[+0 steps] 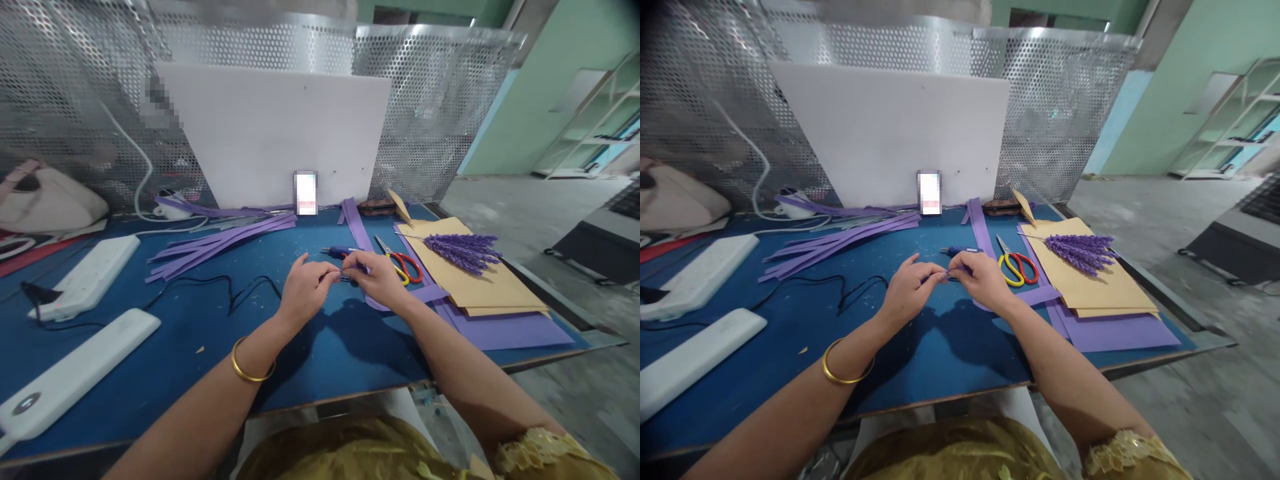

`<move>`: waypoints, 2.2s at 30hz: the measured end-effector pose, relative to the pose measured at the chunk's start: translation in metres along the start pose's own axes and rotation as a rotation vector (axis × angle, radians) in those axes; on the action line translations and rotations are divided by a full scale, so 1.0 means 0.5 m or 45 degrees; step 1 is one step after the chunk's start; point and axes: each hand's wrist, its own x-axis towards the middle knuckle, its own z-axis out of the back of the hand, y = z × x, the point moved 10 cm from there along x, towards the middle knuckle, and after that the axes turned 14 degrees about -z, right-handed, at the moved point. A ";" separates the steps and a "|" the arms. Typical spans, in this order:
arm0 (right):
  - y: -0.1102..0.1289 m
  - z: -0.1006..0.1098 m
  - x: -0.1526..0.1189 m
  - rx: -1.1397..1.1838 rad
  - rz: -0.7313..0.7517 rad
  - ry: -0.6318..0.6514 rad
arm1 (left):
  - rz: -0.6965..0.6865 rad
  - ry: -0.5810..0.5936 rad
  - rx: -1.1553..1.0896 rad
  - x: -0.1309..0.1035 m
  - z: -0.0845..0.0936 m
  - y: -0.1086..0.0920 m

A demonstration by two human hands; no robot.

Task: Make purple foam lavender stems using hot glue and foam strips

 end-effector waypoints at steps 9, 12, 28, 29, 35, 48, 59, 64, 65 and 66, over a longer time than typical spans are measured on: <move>0.001 -0.008 -0.001 0.029 0.033 0.016 | 0.016 -0.061 0.071 -0.002 0.014 0.003; 0.000 0.002 -0.002 0.030 0.027 -0.029 | 0.169 -0.156 0.001 -0.007 0.030 0.030; -0.013 0.023 0.008 -0.021 -0.047 -0.101 | 0.362 -0.208 -0.037 -0.016 0.052 0.060; -0.013 0.024 0.007 -0.021 -0.053 -0.103 | 0.389 -0.223 -0.026 -0.019 0.056 0.063; -0.011 0.033 0.007 0.005 -0.072 -0.116 | 0.436 -0.250 -0.081 -0.027 0.053 0.085; 0.004 -0.010 0.001 -0.010 -0.006 0.054 | 0.129 0.060 -0.087 -0.003 -0.006 0.033; 0.002 -0.008 -0.001 0.098 -0.029 0.080 | 0.052 0.090 -0.209 0.002 -0.017 0.016; -0.007 -0.001 0.002 0.061 -0.056 0.017 | 0.249 -0.036 -0.249 -0.010 -0.001 0.046; -0.009 0.001 0.002 0.053 -0.061 0.006 | 0.296 -0.085 -0.227 -0.014 0.008 0.053; -0.011 0.002 0.003 0.049 -0.065 -0.004 | 0.339 -0.123 -0.204 -0.018 0.015 0.058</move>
